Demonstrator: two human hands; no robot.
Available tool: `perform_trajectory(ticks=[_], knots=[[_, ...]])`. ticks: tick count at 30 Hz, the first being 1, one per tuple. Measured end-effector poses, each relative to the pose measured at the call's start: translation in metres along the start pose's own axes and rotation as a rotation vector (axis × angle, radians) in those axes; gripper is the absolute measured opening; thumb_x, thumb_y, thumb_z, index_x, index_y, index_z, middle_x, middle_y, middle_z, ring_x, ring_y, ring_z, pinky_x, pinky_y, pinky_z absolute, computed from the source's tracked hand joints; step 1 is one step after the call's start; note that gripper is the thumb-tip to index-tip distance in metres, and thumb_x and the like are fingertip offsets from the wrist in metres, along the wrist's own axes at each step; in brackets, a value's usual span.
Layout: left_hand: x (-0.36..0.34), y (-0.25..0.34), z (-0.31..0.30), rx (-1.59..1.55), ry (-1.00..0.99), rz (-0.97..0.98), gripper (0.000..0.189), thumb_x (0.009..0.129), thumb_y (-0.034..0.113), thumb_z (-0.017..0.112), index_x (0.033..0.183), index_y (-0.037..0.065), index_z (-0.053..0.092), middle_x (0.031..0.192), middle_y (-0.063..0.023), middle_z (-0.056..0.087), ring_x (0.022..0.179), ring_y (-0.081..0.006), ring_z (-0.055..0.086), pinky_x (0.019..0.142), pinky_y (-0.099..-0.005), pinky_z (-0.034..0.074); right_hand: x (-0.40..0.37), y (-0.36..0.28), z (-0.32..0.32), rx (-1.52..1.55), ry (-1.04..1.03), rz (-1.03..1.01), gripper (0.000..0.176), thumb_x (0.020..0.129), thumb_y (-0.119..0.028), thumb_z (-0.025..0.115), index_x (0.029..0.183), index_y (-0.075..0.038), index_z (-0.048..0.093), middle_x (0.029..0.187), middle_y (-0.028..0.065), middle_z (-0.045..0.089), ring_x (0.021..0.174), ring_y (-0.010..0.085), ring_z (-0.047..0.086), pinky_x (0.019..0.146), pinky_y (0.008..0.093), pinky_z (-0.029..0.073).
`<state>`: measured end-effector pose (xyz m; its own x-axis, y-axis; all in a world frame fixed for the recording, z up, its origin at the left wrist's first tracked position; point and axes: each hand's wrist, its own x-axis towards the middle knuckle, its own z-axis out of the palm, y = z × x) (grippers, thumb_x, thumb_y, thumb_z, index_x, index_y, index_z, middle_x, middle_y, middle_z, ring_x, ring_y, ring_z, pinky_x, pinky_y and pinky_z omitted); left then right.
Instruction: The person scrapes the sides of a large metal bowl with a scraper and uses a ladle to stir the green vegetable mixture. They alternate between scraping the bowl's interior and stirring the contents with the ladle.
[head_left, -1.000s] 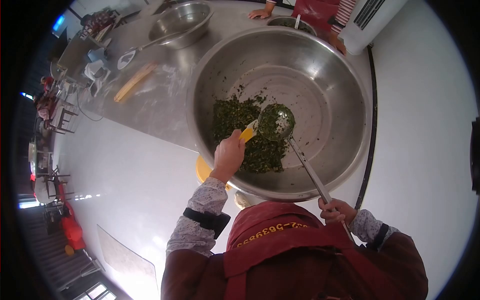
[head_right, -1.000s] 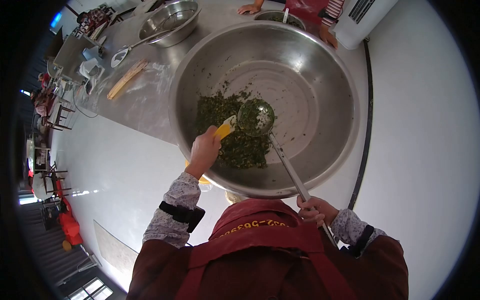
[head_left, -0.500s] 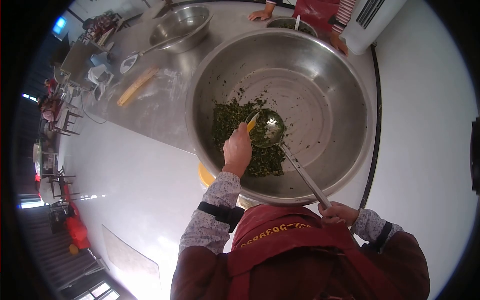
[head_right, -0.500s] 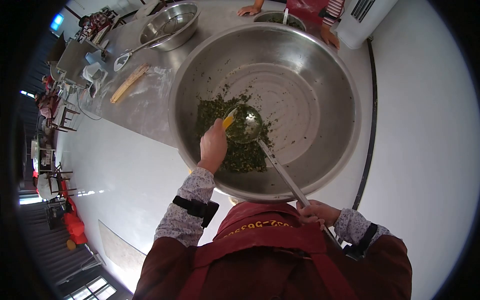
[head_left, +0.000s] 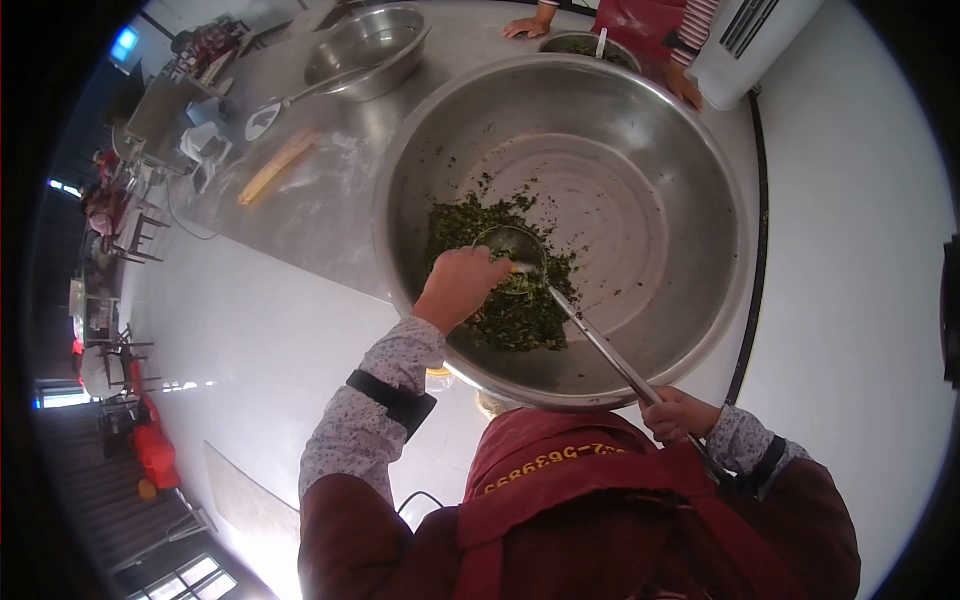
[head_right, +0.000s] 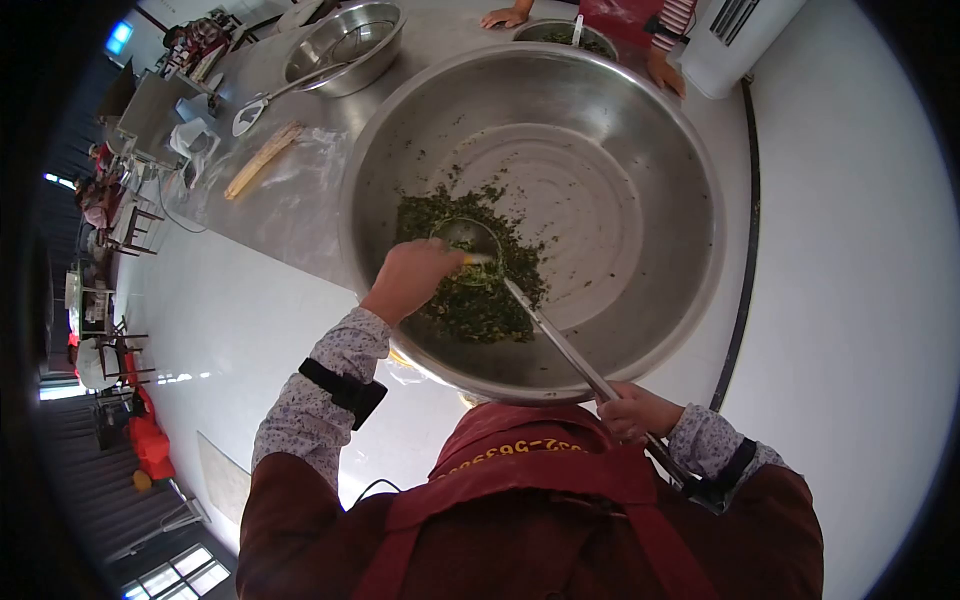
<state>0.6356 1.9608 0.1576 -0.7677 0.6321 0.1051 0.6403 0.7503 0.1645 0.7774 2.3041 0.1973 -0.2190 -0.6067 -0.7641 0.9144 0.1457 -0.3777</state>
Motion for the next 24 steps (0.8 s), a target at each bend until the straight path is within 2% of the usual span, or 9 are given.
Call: perform_trajectory(ticks=[1, 6, 11, 13, 17, 19, 20, 22, 24], knots=[[-0.001, 0.001, -0.002, 0.001, -0.004, 0.001, 0.022, 0.075, 0.004, 0.049, 0.093, 0.014, 0.055, 0.074, -0.0085, 0.053, 0.069, -0.0287, 0.058, 0.058, -0.0401, 0.046, 0.000, -0.002, 0.003, -0.015, 0.008, -0.004, 0.011, 0.082, -0.015, 0.048, 0.082, -0.011, 0.038, 0.055, -0.0033, 0.037, 0.040, 0.0045, 0.034, 0.032, 0.0189, 0.028], [0.000, 0.008, -0.005, 0.181, 0.022, -0.468, 0.010, 0.078, 0.007, 0.048, 0.086, 0.011, 0.052, 0.068, -0.0079, 0.054, 0.059, -0.0253, 0.061, 0.047, -0.0355, 0.048, 0.006, -0.005, 0.011, -0.083, 0.078, -0.061, 0.011, 0.083, -0.015, 0.047, 0.082, -0.010, 0.037, 0.054, -0.0023, 0.036, 0.039, 0.0050, 0.033, 0.032, 0.0201, 0.029], [0.007, 0.021, 0.005, 0.110, -0.100, -0.445, 0.017, 0.077, 0.008, 0.048, 0.093, 0.013, 0.052, 0.072, -0.0087, 0.057, 0.062, -0.0268, 0.061, 0.052, -0.0386, 0.048, 0.004, -0.013, 0.018, -0.088, 0.058, -0.056, 0.011, 0.083, -0.014, 0.046, 0.082, -0.008, 0.037, 0.053, -0.0014, 0.035, 0.038, 0.0051, 0.032, 0.032, 0.0203, 0.029], [0.001, 0.019, 0.012, 0.107, -0.074, -0.244, 0.017, 0.077, 0.009, 0.049, 0.092, 0.014, 0.054, 0.072, -0.0085, 0.057, 0.062, -0.0265, 0.061, 0.051, -0.0375, 0.048, 0.005, -0.012, 0.016, -0.155, 0.160, -0.048, 0.010, 0.083, -0.014, 0.046, 0.083, -0.007, 0.038, 0.054, -0.0012, 0.036, 0.037, 0.0055, 0.033, 0.032, 0.0210, 0.031], [-0.015, 0.002, 0.012, 0.144, -0.082, -0.088, 0.017, 0.076, 0.009, 0.049, 0.091, 0.014, 0.055, 0.072, -0.0086, 0.056, 0.061, -0.0260, 0.061, 0.050, -0.0369, 0.047, 0.011, -0.006, 0.014, -0.273, 0.174, -0.052, 0.009, 0.082, -0.013, 0.046, 0.084, -0.007, 0.039, 0.055, -0.0012, 0.038, 0.038, 0.0059, 0.035, 0.032, 0.0215, 0.032], [-0.018, 0.002, 0.003, 0.161, 0.031, -0.177, 0.010, 0.077, 0.009, 0.051, 0.082, 0.013, 0.057, 0.067, -0.0061, 0.057, 0.060, -0.0221, 0.061, 0.048, -0.0343, 0.048, 0.014, -0.009, 0.018, -0.386, 0.197, -0.070, 0.010, 0.081, -0.012, 0.046, 0.086, -0.005, 0.041, 0.058, -0.0005, 0.041, 0.043, 0.0070, 0.039, 0.036, 0.0228, 0.034], [-0.016, 0.003, -0.001, 0.161, 0.026, -0.175, 0.010, 0.077, 0.009, 0.051, 0.082, 0.013, 0.057, 0.067, -0.0061, 0.057, 0.060, -0.0221, 0.061, 0.048, -0.0343, 0.048, 0.015, -0.009, 0.018, -0.383, 0.195, -0.070, 0.010, 0.081, -0.012, 0.046, 0.086, -0.005, 0.041, 0.058, -0.0005, 0.041, 0.043, 0.0070, 0.039, 0.036, 0.0228, 0.034], [-0.012, 0.007, -0.008, 0.253, -0.042, -0.455, 0.011, 0.078, 0.009, 0.050, 0.084, 0.013, 0.058, 0.067, -0.0068, 0.057, 0.060, -0.0223, 0.062, 0.049, -0.0351, 0.048, 0.019, -0.009, 0.021, -0.470, 0.247, -0.116, 0.014, 0.080, -0.012, 0.046, 0.090, -0.003, 0.043, 0.059, 0.0000, 0.043, 0.049, 0.0078, 0.043, 0.041, 0.0242, 0.037], [-0.010, 0.012, -0.003, 0.236, -0.057, -0.496, 0.011, 0.078, 0.010, 0.049, 0.085, 0.012, 0.058, 0.067, -0.0074, 0.058, 0.061, -0.0228, 0.062, 0.049, -0.0354, 0.049, 0.019, -0.011, 0.023, -0.459, 0.251, -0.106, 0.015, 0.080, -0.012, 0.046, 0.091, -0.002, 0.043, 0.061, 0.0005, 0.044, 0.051, 0.0082, 0.044, 0.043, 0.0248, 0.037]])
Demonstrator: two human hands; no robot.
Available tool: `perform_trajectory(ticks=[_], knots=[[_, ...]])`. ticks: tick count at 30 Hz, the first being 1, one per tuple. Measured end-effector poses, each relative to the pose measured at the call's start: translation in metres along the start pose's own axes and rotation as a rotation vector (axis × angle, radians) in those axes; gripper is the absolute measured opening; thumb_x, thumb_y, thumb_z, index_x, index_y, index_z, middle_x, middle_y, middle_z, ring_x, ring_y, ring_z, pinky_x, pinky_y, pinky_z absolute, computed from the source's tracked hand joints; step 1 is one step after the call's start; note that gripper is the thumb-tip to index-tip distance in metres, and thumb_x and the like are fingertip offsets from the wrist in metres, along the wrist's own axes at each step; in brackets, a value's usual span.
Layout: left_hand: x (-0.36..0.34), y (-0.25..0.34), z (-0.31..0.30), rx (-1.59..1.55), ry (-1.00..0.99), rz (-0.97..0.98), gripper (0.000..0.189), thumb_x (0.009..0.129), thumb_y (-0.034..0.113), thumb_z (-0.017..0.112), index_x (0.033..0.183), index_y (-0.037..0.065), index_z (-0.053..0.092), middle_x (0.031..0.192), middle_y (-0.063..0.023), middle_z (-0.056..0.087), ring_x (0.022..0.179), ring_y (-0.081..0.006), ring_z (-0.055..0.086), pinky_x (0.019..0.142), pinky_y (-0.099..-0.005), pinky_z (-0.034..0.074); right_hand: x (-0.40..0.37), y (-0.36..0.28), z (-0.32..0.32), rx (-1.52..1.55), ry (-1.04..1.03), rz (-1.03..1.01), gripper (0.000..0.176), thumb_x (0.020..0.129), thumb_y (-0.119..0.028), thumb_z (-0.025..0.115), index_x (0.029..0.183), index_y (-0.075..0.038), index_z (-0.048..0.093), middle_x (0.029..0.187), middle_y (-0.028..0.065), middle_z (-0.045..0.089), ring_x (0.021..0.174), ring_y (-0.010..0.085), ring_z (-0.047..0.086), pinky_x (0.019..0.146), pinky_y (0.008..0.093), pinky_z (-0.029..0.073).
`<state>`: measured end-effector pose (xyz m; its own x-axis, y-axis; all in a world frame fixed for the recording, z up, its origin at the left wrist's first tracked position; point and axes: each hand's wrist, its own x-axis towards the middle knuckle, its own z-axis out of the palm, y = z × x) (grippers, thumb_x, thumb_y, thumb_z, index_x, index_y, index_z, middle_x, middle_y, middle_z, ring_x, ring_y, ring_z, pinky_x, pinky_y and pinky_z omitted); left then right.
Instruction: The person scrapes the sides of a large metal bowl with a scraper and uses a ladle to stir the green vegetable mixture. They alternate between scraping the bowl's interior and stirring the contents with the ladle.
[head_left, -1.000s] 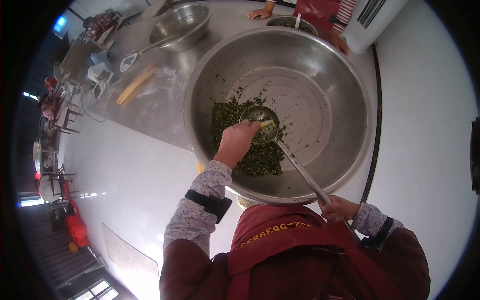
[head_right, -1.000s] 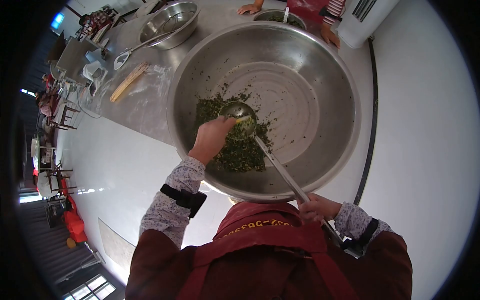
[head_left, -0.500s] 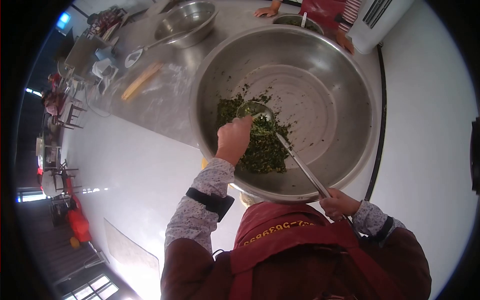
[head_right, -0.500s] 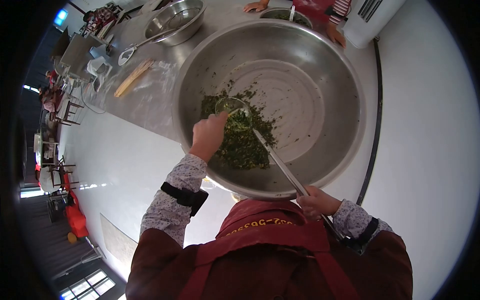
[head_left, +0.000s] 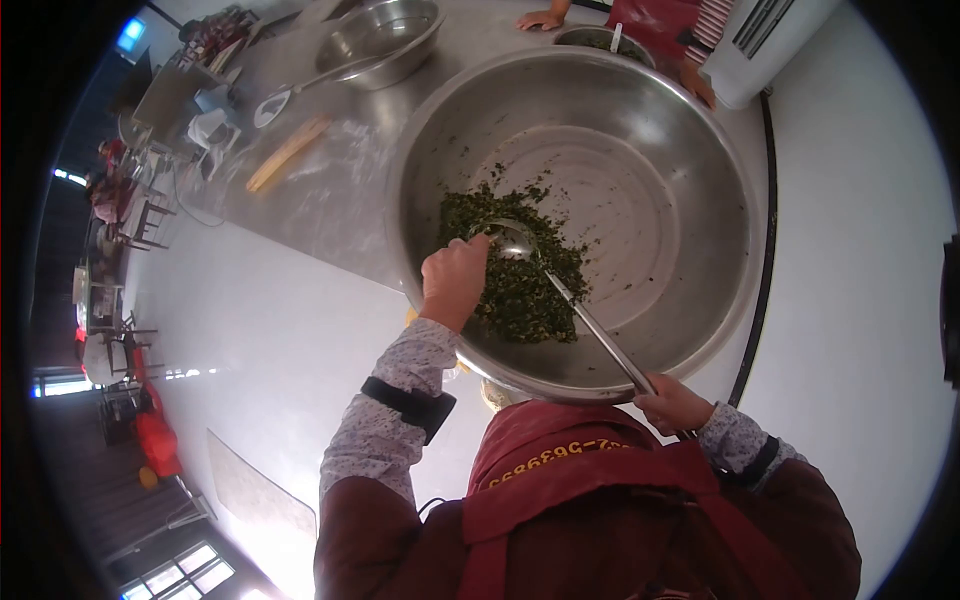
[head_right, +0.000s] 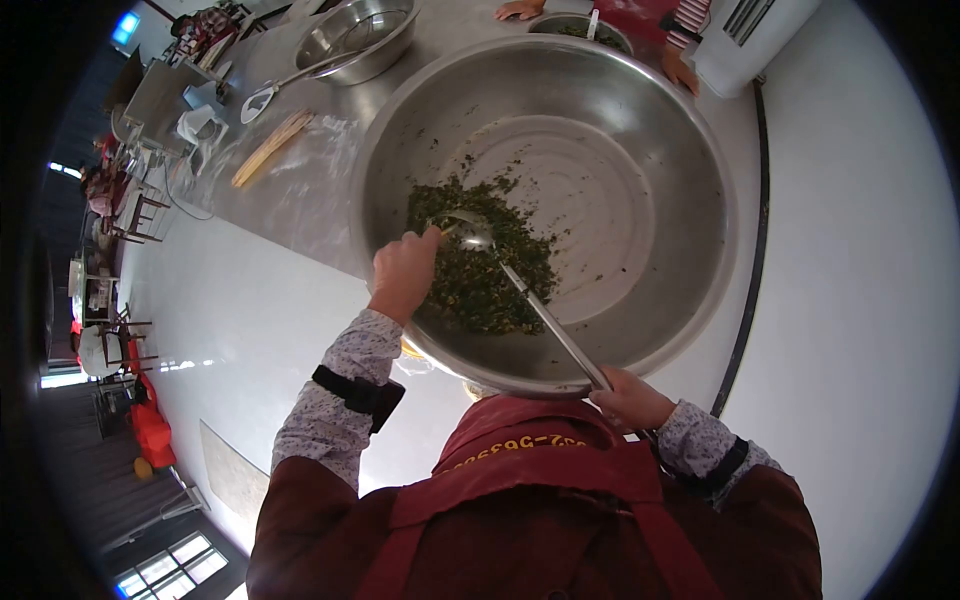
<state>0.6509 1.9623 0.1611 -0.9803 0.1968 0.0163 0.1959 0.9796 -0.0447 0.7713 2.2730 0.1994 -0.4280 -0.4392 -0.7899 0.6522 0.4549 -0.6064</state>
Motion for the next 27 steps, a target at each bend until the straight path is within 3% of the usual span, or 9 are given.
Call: perform_trajectory(ticks=[2, 5, 8, 13, 17, 20, 23, 25, 27], knots=[[-0.002, 0.005, 0.010, -0.015, -0.024, -0.039, 0.012, 0.079, 0.010, 0.049, 0.086, 0.012, 0.058, 0.068, -0.0081, 0.058, 0.061, -0.0233, 0.062, 0.049, -0.0358, 0.049, 0.000, -0.004, 0.001, 0.008, 0.002, 0.014, 0.016, 0.080, -0.012, 0.046, 0.092, -0.002, 0.043, 0.062, 0.0010, 0.045, 0.053, 0.0085, 0.045, 0.045, 0.0254, 0.038], [-0.011, 0.008, 0.021, -0.070, -0.110, 0.118, 0.011, 0.079, 0.011, 0.049, 0.086, 0.011, 0.057, 0.069, -0.0085, 0.059, 0.063, -0.0243, 0.063, 0.050, -0.0367, 0.049, -0.003, -0.010, 0.002, -0.044, 0.048, -0.003, 0.016, 0.081, -0.012, 0.045, 0.093, -0.002, 0.043, 0.058, -0.0003, 0.041, 0.048, 0.0074, 0.041, 0.040, 0.0234, 0.035], [-0.017, -0.002, 0.009, -0.157, -0.192, 0.128, 0.016, 0.079, 0.009, 0.047, 0.093, 0.012, 0.052, 0.070, -0.0109, 0.059, 0.066, -0.0305, 0.061, 0.056, -0.0425, 0.048, -0.004, -0.009, -0.001, 0.226, -0.009, 0.091, 0.012, 0.082, -0.011, 0.046, 0.092, -0.005, 0.042, 0.055, -0.0019, 0.036, 0.041, 0.0058, 0.036, 0.033, 0.0210, 0.031], [-0.005, -0.005, -0.003, -0.478, 0.012, -0.110, 0.018, 0.081, 0.008, 0.044, 0.097, 0.010, 0.048, 0.076, -0.0150, 0.058, 0.069, -0.0377, 0.058, 0.058, -0.0470, 0.046, 0.003, 0.012, -0.010, 0.545, -0.204, 0.069, 0.013, 0.083, -0.014, 0.050, 0.085, -0.010, 0.038, 0.052, -0.0028, 0.033, 0.036, 0.0043, 0.032, 0.027, 0.0189, 0.027], [0.001, 0.000, 0.005, -0.544, 0.054, -0.154, 0.019, 0.081, 0.007, 0.043, 0.099, 0.011, 0.049, 0.079, -0.0159, 0.058, 0.070, -0.0387, 0.057, 0.060, -0.0482, 0.045, 0.001, 0.015, -0.011, 0.648, -0.263, 0.096, 0.015, 0.084, -0.017, 0.051, 0.085, -0.010, 0.038, 0.051, -0.0029, 0.033, 0.036, 0.0041, 0.033, 0.027, 0.0179, 0.027], [-0.004, 0.006, 0.007, -0.561, 0.041, -0.059, 0.024, 0.079, 0.006, 0.044, 0.101, 0.012, 0.050, 0.082, -0.0150, 0.058, 0.073, -0.0362, 0.058, 0.060, -0.0462, 0.046, -0.003, 0.007, -0.009, 0.562, -0.256, 0.114, 0.016, 0.084, -0.018, 0.052, 0.084, -0.010, 0.038, 0.051, -0.0032, 0.033, 0.037, 0.0040, 0.033, 0.027, 0.0174, 0.027], [-0.007, -0.006, 0.008, -0.417, 0.025, 0.170, 0.023, 0.078, 0.007, 0.047, 0.099, 0.015, 0.053, 0.078, -0.0129, 0.057, 0.071, -0.0323, 0.058, 0.061, -0.0427, 0.046, -0.003, 0.008, -0.010, 0.494, -0.239, 0.107, 0.017, 0.084, -0.018, 0.052, 0.083, -0.011, 0.037, 0.051, -0.0037, 0.033, 0.037, 0.0038, 0.032, 0.028, 0.0174, 0.027], [-0.007, -0.020, 0.006, -0.258, 0.060, 0.438, 0.025, 0.075, 0.007, 0.049, 0.096, 0.017, 0.055, 0.075, -0.0097, 0.055, 0.069, -0.0275, 0.058, 0.059, -0.0388, 0.046, -0.004, 0.011, -0.013, 0.466, -0.197, 0.104, 0.017, 0.083, -0.018, 0.052, 0.082, -0.011, 0.036, 0.051, -0.0040, 0.032, 0.037, 0.0037, 0.032, 0.028, 0.0180, 0.027], [-0.008, -0.028, 0.002, -0.199, 0.037, 0.443, 0.023, 0.074, 0.007, 0.050, 0.095, 0.016, 0.056, 0.073, -0.0093, 0.054, 0.068, -0.0261, 0.059, 0.058, -0.0380, 0.047, -0.002, 0.010, -0.013, 0.449, -0.189, 0.107, 0.018, 0.083, -0.018, 0.052, 0.082, -0.012, 0.035, 0.051, -0.0041, 0.032, 0.037, 0.0037, 0.032, 0.028, 0.0182, 0.027]])
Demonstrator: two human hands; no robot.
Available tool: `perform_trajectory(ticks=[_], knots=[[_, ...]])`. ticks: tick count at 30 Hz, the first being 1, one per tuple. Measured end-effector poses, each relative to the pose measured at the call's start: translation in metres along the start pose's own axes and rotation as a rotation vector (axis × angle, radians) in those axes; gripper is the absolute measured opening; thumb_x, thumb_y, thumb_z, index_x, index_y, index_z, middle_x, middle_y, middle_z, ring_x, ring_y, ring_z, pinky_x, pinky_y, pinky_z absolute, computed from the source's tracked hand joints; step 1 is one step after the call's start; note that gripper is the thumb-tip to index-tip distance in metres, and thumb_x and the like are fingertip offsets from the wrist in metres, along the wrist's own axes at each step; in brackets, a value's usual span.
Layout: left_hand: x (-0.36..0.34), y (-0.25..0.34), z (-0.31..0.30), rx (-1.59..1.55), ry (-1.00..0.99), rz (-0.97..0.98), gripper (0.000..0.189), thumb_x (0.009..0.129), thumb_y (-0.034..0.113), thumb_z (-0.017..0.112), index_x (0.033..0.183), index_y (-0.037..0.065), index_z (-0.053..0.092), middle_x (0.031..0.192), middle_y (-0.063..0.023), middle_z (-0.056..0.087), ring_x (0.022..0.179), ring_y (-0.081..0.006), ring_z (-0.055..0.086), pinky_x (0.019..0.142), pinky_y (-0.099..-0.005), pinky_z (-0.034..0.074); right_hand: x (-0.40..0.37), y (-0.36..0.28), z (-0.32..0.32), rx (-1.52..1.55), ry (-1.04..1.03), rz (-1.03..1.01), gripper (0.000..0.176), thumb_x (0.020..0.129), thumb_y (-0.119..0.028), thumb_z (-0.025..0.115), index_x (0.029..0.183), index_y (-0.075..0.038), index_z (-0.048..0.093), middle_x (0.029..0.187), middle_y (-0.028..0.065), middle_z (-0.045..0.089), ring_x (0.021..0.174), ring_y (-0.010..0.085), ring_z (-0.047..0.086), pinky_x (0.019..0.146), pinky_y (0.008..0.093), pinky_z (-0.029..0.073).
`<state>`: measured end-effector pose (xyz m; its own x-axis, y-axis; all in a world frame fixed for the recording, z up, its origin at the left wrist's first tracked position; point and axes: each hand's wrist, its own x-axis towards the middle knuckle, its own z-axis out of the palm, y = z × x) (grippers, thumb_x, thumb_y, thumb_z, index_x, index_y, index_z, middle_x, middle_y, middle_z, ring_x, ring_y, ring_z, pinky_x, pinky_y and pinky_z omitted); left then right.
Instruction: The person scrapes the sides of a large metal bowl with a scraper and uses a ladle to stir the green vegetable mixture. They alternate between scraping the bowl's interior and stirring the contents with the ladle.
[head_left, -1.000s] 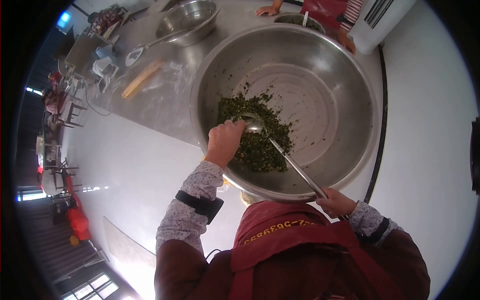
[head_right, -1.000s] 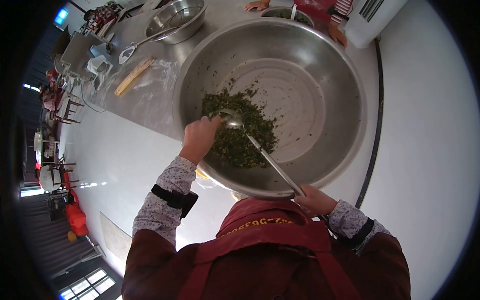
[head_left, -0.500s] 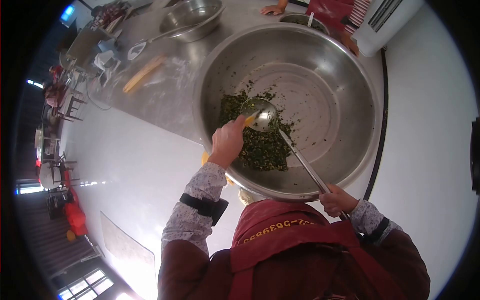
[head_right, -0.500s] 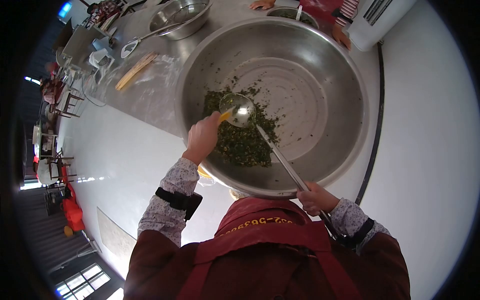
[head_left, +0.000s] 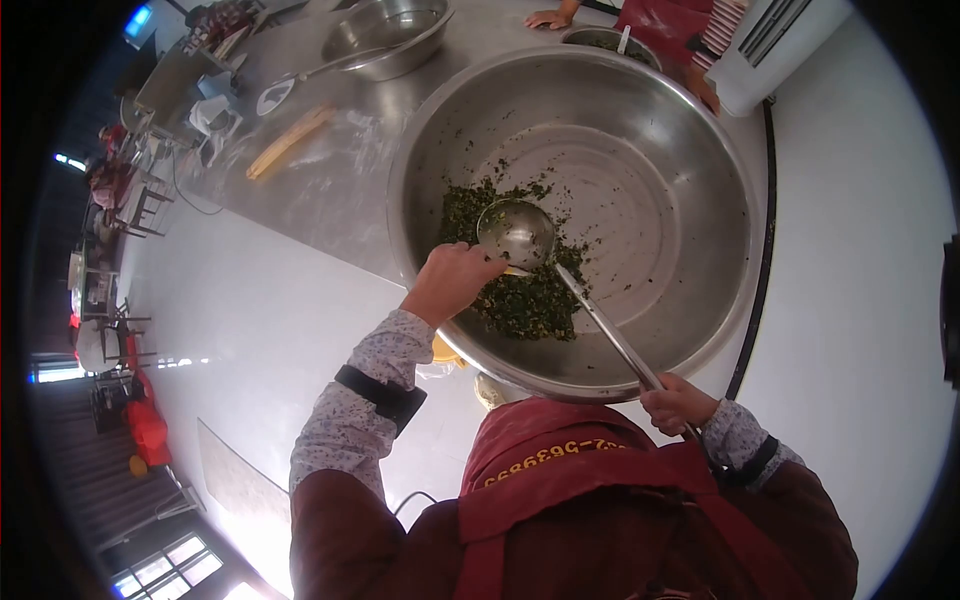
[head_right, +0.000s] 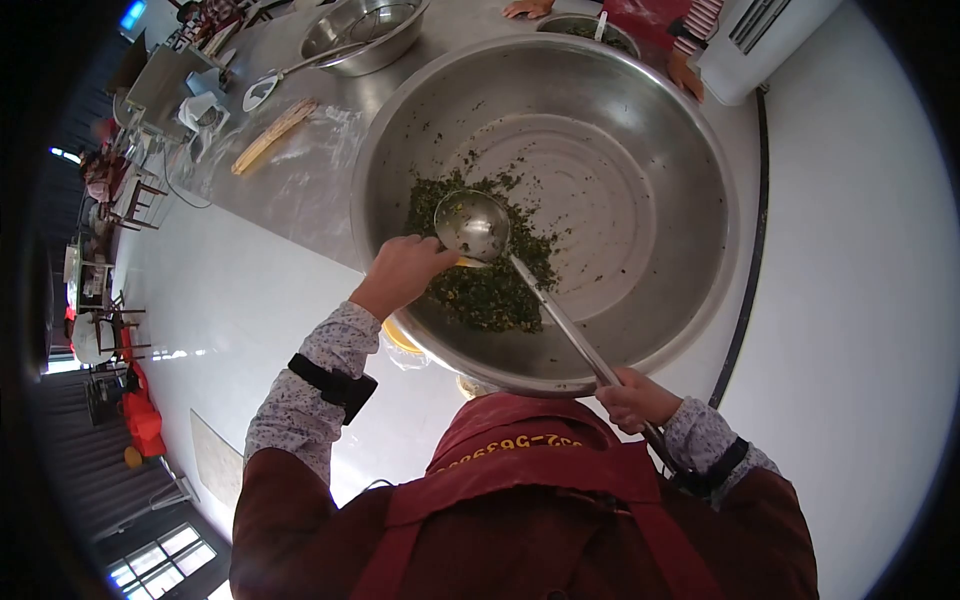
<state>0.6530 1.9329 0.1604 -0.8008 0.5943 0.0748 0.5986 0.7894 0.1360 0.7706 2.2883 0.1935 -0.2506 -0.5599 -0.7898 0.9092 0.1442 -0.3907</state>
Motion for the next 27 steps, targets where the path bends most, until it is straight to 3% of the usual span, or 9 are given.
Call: perform_trajectory(ticks=[2, 4, 7, 14, 17, 20, 22, 26, 27], knots=[[0.001, 0.000, -0.005, 0.056, -0.037, 0.009, 0.022, 0.074, 0.007, 0.050, 0.093, 0.016, 0.056, 0.072, -0.0089, 0.054, 0.067, -0.0247, 0.059, 0.058, -0.0371, 0.047, 0.003, -0.001, 0.001, -0.010, 0.009, -0.003, 0.018, 0.083, -0.018, 0.052, 0.082, -0.012, 0.035, 0.051, -0.0043, 0.032, 0.036, 0.0037, 0.032, 0.028, 0.0184, 0.027], [0.005, 0.006, -0.011, 0.009, 0.051, -0.219, 0.021, 0.075, 0.007, 0.049, 0.092, 0.016, 0.056, 0.072, -0.0087, 0.055, 0.067, -0.0250, 0.060, 0.056, -0.0373, 0.047, 0.005, -0.002, 0.002, -0.045, 0.012, -0.015, 0.018, 0.083, -0.019, 0.051, 0.084, -0.011, 0.036, 0.052, -0.0036, 0.033, 0.037, 0.0038, 0.032, 0.028, 0.0189, 0.028], [0.011, 0.009, -0.001, 0.025, 0.116, -0.329, 0.017, 0.076, 0.008, 0.049, 0.089, 0.015, 0.056, 0.072, -0.0085, 0.055, 0.067, -0.0250, 0.060, 0.055, -0.0373, 0.047, 0.003, -0.002, 0.006, -0.110, 0.053, -0.006, 0.017, 0.084, -0.019, 0.051, 0.086, -0.010, 0.037, 0.053, -0.0028, 0.034, 0.037, 0.0039, 0.032, 0.028, 0.0194, 0.028], [-0.017, 0.012, 0.013, 0.037, -0.162, -0.142, 0.014, 0.076, 0.008, 0.048, 0.088, 0.013, 0.051, 0.070, -0.0086, 0.056, 0.065, -0.0280, 0.060, 0.055, -0.0391, 0.048, 0.012, -0.003, 0.007, -0.209, 0.178, -0.097, 0.015, 0.086, -0.019, 0.048, 0.088, -0.008, 0.038, 0.054, -0.0013, 0.037, 0.037, 0.0050, 0.034, 0.028, 0.0202, 0.030], [-0.015, 0.032, -0.002, -0.045, -0.129, -0.335, 0.009, 0.079, 0.011, 0.047, 0.088, 0.012, 0.049, 0.067, -0.0105, 0.057, 0.062, -0.0307, 0.060, 0.053, -0.0421, 0.047, 0.021, 0.000, 0.005, -0.302, 0.259, -0.156, 0.017, 0.084, -0.019, 0.049, 0.086, -0.005, 0.041, 0.055, 0.0014, 0.042, 0.037, 0.0066, 0.037, 0.030, 0.0241, 0.032], [-0.003, 0.069, -0.017, -0.327, -0.141, -0.339, 0.009, 0.085, 0.017, 0.043, 0.085, 0.009, 0.046, 0.065, -0.0138, 0.058, 0.062, -0.0340, 0.059, 0.053, -0.0464, 0.046, 0.027, 0.000, 0.005, -0.539, 0.391, -0.211, 0.022, 0.081, -0.020, 0.051, 0.085, 0.001, 0.044, 0.057, 0.0109, 0.049, 0.041, 0.0197, 0.048, 0.039, 0.0344, 0.039], [0.004, 0.079, -0.019, -0.426, -0.118, -0.291, 0.010, 0.085, 0.017, 0.043, 0.086, 0.009, 0.047, 0.066, -0.0146, 0.059, 0.063, -0.0355, 0.059, 0.055, -0.0480, 0.045, 0.024, -0.006, 0.014, -0.831, 0.488, -0.368, 0.028, 0.079, -0.020, 0.051, 0.087, 0.005, 0.044, 0.063, 0.0220, 0.052, 0.056, 0.0373, 0.054, 0.055, 0.0426, 0.042], [-0.001, 0.049, 0.001, -0.270, -0.171, -0.494, 0.011, 0.086, 0.018, 0.043, 0.088, 0.009, 0.049, 0.066, -0.0165, 0.059, 0.065, -0.0385, 0.058, 0.058, -0.0496, 0.044, 0.023, -0.003, 0.014, -0.882, 0.525, -0.352, 0.027, 0.078, -0.019, 0.050, 0.088, 0.005, 0.044, 0.070, 0.0275, 0.052, 0.070, 0.0465, 0.051, 0.063, 0.0458, 0.041], [-0.003, 0.045, -0.002, -0.283, -0.154, -0.549, 0.012, 0.086, 0.019, 0.044, 0.088, 0.009, 0.050, 0.066, -0.0174, 0.058, 0.066, -0.0397, 0.058, 0.059, -0.0502, 0.044, 0.026, 0.004, 0.010, -0.957, 0.544, -0.467, 0.027, 0.078, -0.019, 0.050, 0.088, 0.005, 0.044, 0.071, 0.0276, 0.052, 0.070, 0.0463, 0.051, 0.063, 0.0461, 0.041]])
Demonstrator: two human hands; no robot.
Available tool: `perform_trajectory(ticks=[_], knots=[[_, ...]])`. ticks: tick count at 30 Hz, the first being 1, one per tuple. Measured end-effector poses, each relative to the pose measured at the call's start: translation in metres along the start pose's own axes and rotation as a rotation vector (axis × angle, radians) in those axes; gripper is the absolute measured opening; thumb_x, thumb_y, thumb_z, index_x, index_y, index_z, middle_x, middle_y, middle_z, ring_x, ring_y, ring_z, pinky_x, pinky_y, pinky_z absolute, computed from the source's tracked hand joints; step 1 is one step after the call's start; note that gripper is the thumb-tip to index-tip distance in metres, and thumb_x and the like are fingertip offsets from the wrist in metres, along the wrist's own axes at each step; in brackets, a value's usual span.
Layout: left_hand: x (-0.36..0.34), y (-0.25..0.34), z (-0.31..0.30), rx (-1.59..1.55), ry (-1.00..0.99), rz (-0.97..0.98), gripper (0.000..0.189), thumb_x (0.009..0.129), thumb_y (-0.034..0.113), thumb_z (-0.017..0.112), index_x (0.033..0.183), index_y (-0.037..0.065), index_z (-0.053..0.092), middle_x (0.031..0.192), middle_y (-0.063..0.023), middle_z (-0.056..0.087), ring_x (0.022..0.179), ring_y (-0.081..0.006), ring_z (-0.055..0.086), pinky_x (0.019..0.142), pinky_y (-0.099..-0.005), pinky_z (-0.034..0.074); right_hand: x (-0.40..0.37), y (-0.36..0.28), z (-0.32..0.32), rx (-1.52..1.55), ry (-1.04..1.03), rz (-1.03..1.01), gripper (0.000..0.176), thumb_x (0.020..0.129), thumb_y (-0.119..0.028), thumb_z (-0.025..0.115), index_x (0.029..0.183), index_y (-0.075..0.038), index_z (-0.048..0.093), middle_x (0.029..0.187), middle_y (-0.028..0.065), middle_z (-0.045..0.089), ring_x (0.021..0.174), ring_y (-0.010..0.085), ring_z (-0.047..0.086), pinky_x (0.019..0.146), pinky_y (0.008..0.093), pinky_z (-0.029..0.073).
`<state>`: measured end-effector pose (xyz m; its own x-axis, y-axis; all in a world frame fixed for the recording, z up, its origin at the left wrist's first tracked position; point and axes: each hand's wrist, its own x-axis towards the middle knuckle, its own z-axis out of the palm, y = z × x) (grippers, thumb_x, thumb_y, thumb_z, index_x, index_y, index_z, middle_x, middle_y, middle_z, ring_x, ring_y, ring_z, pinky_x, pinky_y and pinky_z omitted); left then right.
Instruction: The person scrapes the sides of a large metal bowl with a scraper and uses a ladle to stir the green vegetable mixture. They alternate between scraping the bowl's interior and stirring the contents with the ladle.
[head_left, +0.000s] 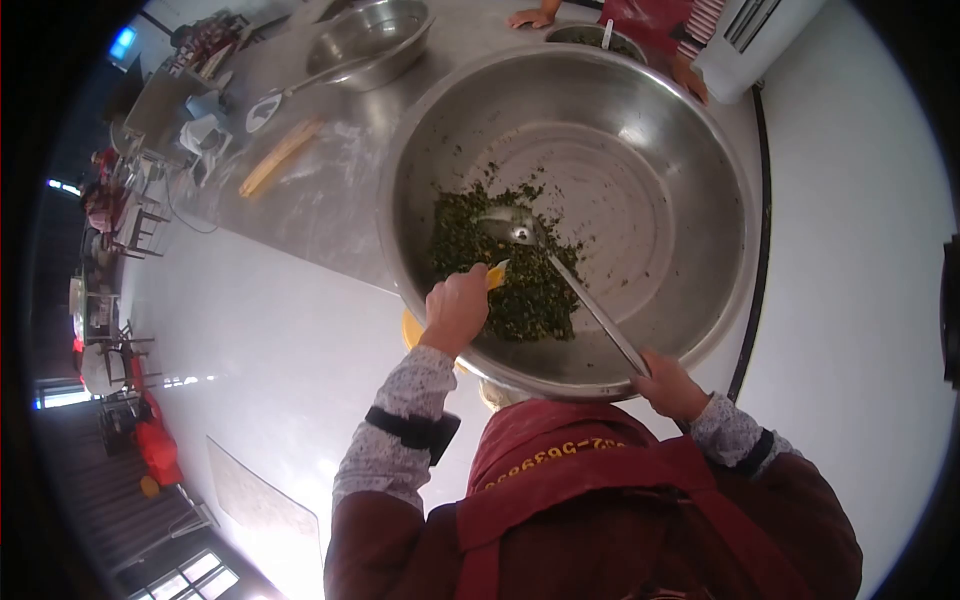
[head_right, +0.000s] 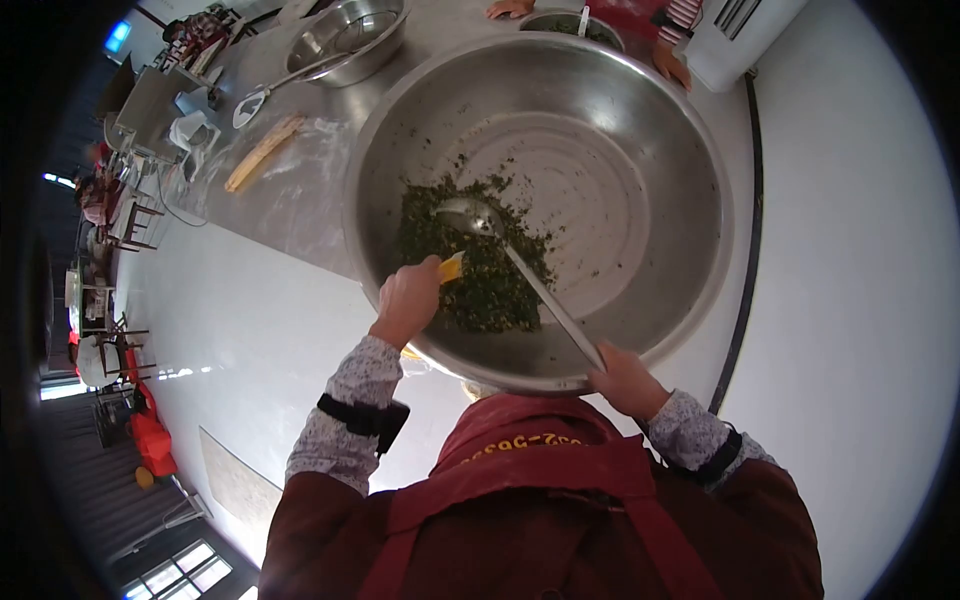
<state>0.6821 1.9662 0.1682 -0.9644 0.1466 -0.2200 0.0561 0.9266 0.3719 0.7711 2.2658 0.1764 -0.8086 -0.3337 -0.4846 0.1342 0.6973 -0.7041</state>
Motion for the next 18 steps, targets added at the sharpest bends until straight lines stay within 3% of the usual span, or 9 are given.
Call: perform_trajectory(ticks=[1, 7, 10, 16, 18], knots=[[0.003, -0.001, -0.003, -0.021, 0.020, -0.042, 0.012, 0.086, 0.019, 0.044, 0.089, 0.009, 0.050, 0.066, -0.0183, 0.058, 0.066, -0.0409, 0.057, 0.060, -0.0507, 0.044, 0.002, 0.005, 0.002, -0.052, 0.068, -0.108, 0.026, 0.078, -0.019, 0.050, 0.088, 0.004, 0.044, 0.071, 0.0277, 0.053, 0.070, 0.0461, 0.051, 0.062, 0.0464, 0.041], [0.001, 0.016, -0.004, -0.146, -0.041, 0.111, 0.013, 0.085, 0.019, 0.045, 0.086, 0.008, 0.051, 0.070, -0.0189, 0.059, 0.069, -0.0400, 0.058, 0.060, -0.0501, 0.044, -0.001, -0.003, 0.003, -0.137, 0.036, -0.029, 0.025, 0.076, -0.015, 0.053, 0.090, 0.003, 0.043, 0.068, 0.0279, 0.053, 0.070, 0.0468, 0.052, 0.062, 0.0492, 0.041], [0.011, -0.013, 0.004, 0.141, 0.023, -0.061, 0.011, 0.084, 0.017, 0.045, 0.085, 0.008, 0.052, 0.070, -0.0166, 0.061, 0.069, -0.0374, 0.060, 0.061, -0.0471, 0.047, -0.003, -0.004, 0.001, -0.126, 0.067, -0.062, 0.023, 0.076, -0.013, 0.053, 0.088, 0.003, 0.043, 0.067, 0.0274, 0.052, 0.069, 0.0469, 0.052, 0.062, 0.0498, 0.041], [-0.011, 0.018, -0.008, 0.045, -0.031, -0.080, 0.012, 0.084, 0.016, 0.046, 0.086, 0.005, 0.050, 0.072, -0.0187, 0.060, 0.071, -0.0390, 0.060, 0.059, -0.0470, 0.047, -0.006, -0.003, 0.002, -0.142, 0.032, 0.007, 0.023, 0.076, -0.014, 0.052, 0.090, 0.002, 0.043, 0.068, 0.0273, 0.053, 0.069, 0.0465, 0.051, 0.062, 0.0501, 0.040], [-0.004, -0.026, 0.041, -0.032, 0.067, 0.011, 0.012, 0.084, 0.016, 0.044, 0.088, 0.005, 0.049, 0.068, -0.0170, 0.059, 0.061, -0.0349, 0.058, 0.052, -0.0447, 0.045, -0.007, -0.002, 0.004, -0.132, 0.054, -0.025, 0.023, 0.076, -0.014, 0.052, 0.090, 0.002, 0.043, 0.067, 0.0268, 0.053, 0.069, 0.0461, 0.052, 0.061, 0.0495, 0.040]])
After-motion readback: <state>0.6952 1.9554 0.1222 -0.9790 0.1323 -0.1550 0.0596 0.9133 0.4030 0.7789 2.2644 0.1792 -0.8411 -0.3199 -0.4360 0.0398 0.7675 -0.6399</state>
